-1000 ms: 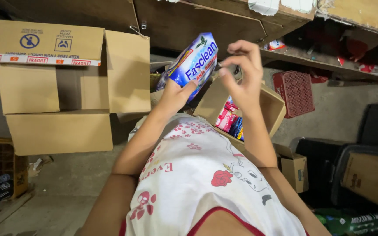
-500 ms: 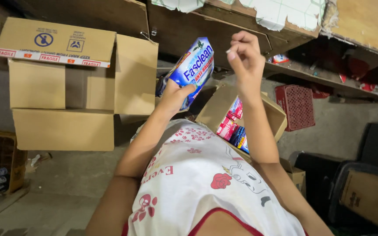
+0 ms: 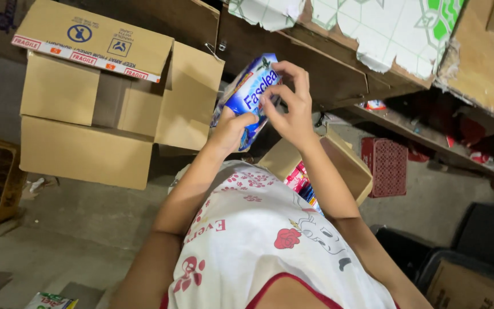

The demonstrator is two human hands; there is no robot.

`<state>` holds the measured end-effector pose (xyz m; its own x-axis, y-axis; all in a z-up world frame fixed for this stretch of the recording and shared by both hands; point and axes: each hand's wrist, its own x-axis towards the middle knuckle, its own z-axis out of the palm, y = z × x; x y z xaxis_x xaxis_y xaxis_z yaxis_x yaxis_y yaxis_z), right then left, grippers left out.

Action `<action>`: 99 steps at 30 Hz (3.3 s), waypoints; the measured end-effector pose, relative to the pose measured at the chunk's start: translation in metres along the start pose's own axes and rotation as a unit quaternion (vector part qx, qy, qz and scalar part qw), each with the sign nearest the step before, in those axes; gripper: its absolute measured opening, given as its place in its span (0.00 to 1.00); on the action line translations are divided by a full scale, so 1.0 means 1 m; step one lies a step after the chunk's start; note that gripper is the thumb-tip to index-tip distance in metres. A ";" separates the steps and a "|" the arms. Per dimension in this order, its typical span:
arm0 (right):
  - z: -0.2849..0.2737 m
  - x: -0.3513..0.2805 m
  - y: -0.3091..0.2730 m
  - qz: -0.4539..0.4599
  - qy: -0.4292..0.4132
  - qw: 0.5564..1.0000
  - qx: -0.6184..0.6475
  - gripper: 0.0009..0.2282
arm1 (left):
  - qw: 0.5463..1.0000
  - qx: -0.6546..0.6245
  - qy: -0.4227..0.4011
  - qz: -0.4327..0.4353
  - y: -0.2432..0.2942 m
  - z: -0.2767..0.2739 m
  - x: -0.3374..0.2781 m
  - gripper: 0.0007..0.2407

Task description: The person sits on the floor and opens multipack bags of Fasclean anti-bacterial detergent powder, tearing each multipack apart and placing the individual sachets into a cardboard box, occasionally reaching up to set items on a nearby surface.

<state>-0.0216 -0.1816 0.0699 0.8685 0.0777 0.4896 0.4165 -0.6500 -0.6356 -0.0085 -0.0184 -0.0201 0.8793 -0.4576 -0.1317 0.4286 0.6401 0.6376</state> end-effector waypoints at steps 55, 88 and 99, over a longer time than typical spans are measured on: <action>-0.001 -0.017 0.031 0.279 0.059 0.860 0.423 0.07 | 0.951 -0.246 -0.092 -0.165 0.016 -0.043 -0.002 0.33; -0.036 -0.039 -0.078 0.117 0.122 0.972 -0.161 0.12 | 0.991 -0.069 -0.090 -0.078 0.034 0.014 -0.024 0.22; -0.067 -0.026 -0.071 0.162 -0.019 0.985 -0.059 0.10 | 0.992 0.006 -0.107 -0.064 0.043 0.028 -0.040 0.23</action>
<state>-0.0919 -0.1882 0.1420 0.9613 -0.1214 0.2474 0.0829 -0.7288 -0.6797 -0.0312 0.0101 0.0340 0.7525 -0.6568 -0.0485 0.5308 0.5612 0.6351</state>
